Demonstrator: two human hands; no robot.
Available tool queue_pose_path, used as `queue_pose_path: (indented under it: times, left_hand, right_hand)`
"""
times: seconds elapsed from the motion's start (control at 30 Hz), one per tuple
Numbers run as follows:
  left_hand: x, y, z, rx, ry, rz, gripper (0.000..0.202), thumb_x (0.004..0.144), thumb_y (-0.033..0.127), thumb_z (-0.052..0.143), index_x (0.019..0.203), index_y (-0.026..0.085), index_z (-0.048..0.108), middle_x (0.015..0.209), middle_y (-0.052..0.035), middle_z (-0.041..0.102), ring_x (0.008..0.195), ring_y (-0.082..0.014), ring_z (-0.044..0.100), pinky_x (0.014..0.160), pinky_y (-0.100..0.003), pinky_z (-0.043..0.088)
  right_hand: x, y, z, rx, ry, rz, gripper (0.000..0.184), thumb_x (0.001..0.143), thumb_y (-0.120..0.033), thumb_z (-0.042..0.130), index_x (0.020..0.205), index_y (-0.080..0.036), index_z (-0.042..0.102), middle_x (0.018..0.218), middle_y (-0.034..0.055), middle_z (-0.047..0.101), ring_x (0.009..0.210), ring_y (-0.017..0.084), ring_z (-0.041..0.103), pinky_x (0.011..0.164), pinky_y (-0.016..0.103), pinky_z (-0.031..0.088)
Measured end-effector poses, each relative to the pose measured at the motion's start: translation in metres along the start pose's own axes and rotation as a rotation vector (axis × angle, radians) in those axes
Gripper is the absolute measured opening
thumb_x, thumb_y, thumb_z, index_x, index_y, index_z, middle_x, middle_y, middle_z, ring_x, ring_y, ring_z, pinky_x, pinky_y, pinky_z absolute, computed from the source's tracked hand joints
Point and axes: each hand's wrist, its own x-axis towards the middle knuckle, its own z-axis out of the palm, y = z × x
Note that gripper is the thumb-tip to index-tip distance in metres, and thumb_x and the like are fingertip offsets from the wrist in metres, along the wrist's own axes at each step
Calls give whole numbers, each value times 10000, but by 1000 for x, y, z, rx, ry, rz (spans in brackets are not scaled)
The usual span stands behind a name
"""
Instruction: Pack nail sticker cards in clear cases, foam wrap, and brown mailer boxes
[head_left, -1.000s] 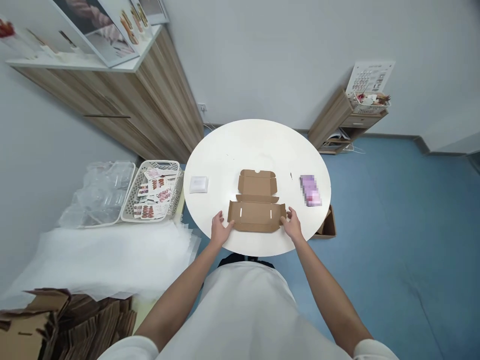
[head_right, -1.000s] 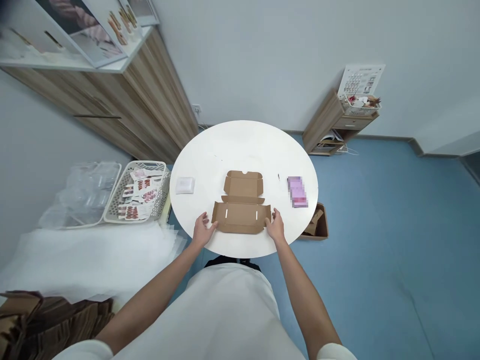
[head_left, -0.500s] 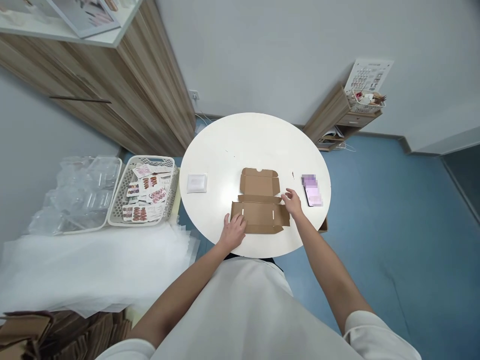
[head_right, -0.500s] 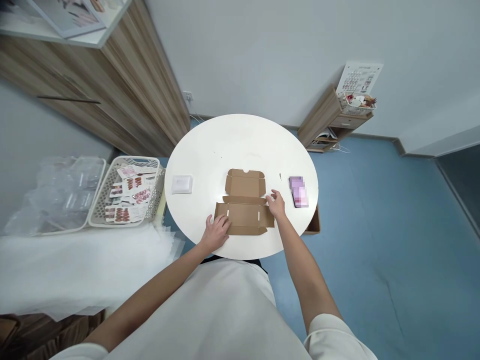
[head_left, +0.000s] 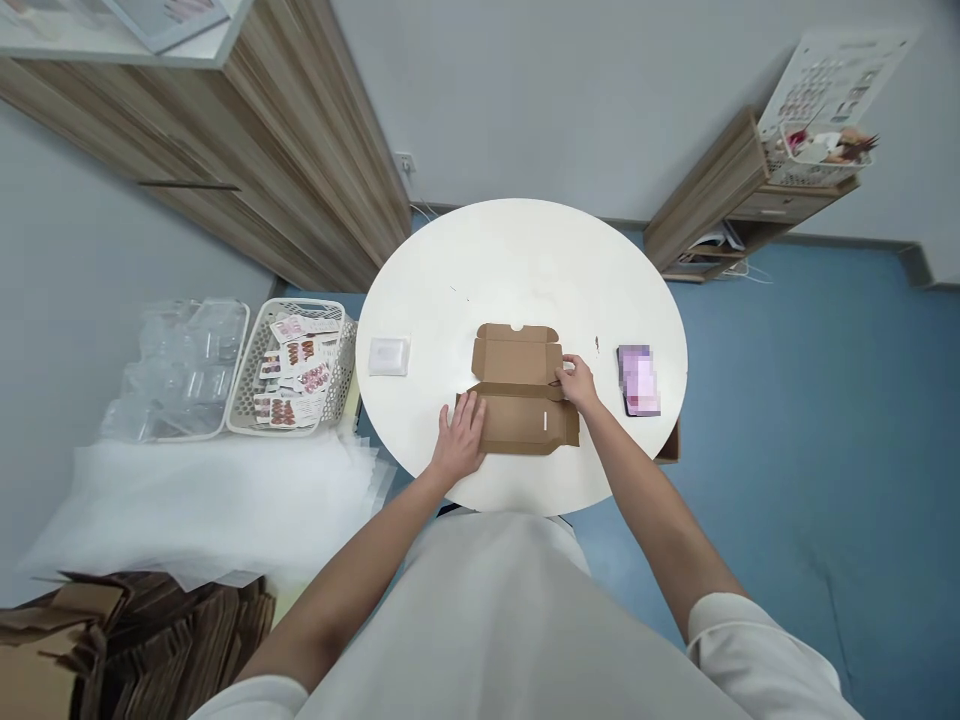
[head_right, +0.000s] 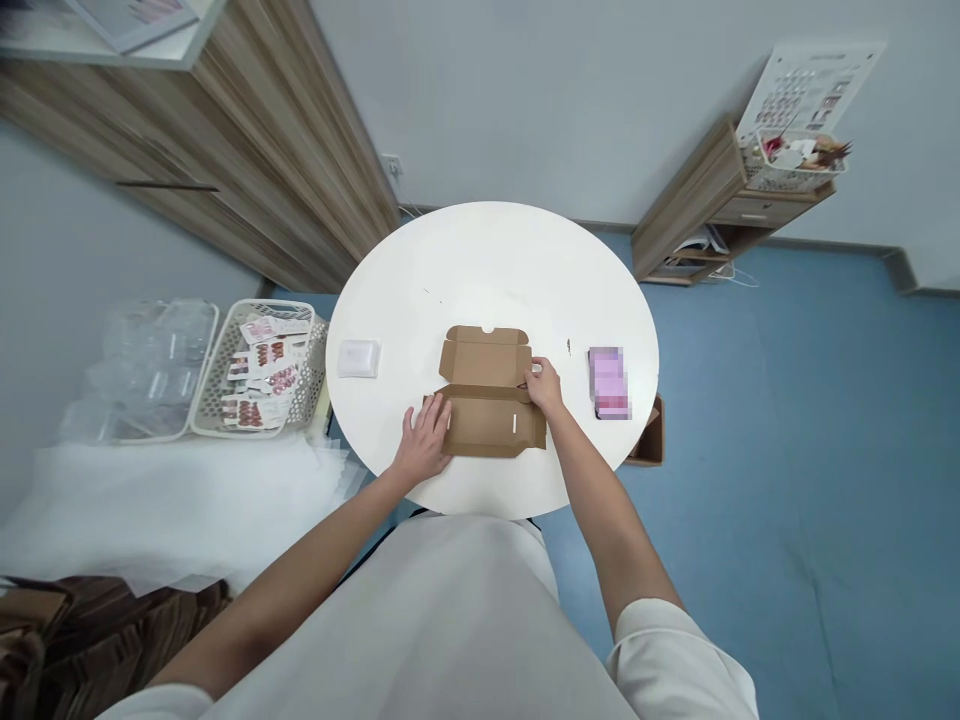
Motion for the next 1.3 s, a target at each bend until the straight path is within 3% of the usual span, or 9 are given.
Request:
queue_pose_path:
  times: [0.27,0.37,0.5,0.57,0.67,0.83,1.0,1.17,1.3]
  left_hand:
    - [30,14,-5,134,-186,-51,1078,523,314,692,1374,127,56,1433,-158,88,1300,-347,-61,1005,-539,-36]
    - [29,15,-2,135,-202,-59,1071,520,296,693,1373,141,64,1427,-149,129,1303,-346,-30,1006,-536,-41]
    - [19,15,1,118,-142,-50,998,553,257,663,1368,139,100,1415,-157,172,1307,-335,10,1006,-531,-57]
    - [14,15,1,107,-130,-59,966,563,249,652,1364,142,124,1411,-160,186,1306,-340,20,1010,-530,-37]
    - [8,16,1,98,-116,-59,942,565,253,650,1359,147,153,1403,-162,207,1304,-345,34,1011,-531,-15]
    - [-10,12,3,67,-51,-60,977,524,320,698,1346,155,197,1408,-172,179,1304,-350,-3,1011,-535,-8]
    - [-52,-19,21,-146,115,-455,1101,519,497,675,1357,125,64,1410,-220,86,1289,-381,68,964,-571,165]
    - [-65,-45,42,-506,138,-416,809,665,321,583,1330,107,173,1245,-172,410,1107,-251,444,893,-366,379]
    - [-53,-46,40,-609,212,-489,552,707,202,502,1233,100,369,1039,-123,542,840,-180,556,786,-318,430]
  right_hand:
    - [-14,4,-2,-94,-98,-21,386,731,-314,477,1102,-209,486,702,-4,648,645,157,604,619,297,469]
    - [-25,6,-2,-167,-110,-70,449,760,-361,437,1183,-212,426,824,25,652,747,172,603,711,333,458]
    - [-53,3,-3,-497,6,-414,722,720,-456,501,1328,-179,227,1301,119,406,1197,280,353,976,439,250]
    - [-71,4,0,-698,-96,-606,839,677,-509,540,1352,-173,171,1400,113,243,1289,307,164,1028,460,97]
    - [-94,13,13,-918,-267,-746,1005,596,-561,591,1369,-160,89,1426,119,163,1311,315,49,1031,479,-13]
    - [-114,32,37,-1050,-185,-699,996,610,-410,626,1371,-159,34,1430,124,141,1314,292,50,1021,505,-29]
    - [-124,38,50,-1056,-128,-633,935,637,-385,597,1368,-163,59,1432,118,136,1315,291,31,1009,527,8]
    - [-133,41,58,-1051,-101,-608,918,644,-399,582,1367,-170,65,1431,126,138,1317,283,24,1002,529,32]
    - [-141,41,63,-1060,-88,-566,918,639,-376,588,1365,-180,63,1433,119,130,1315,275,53,999,526,36]
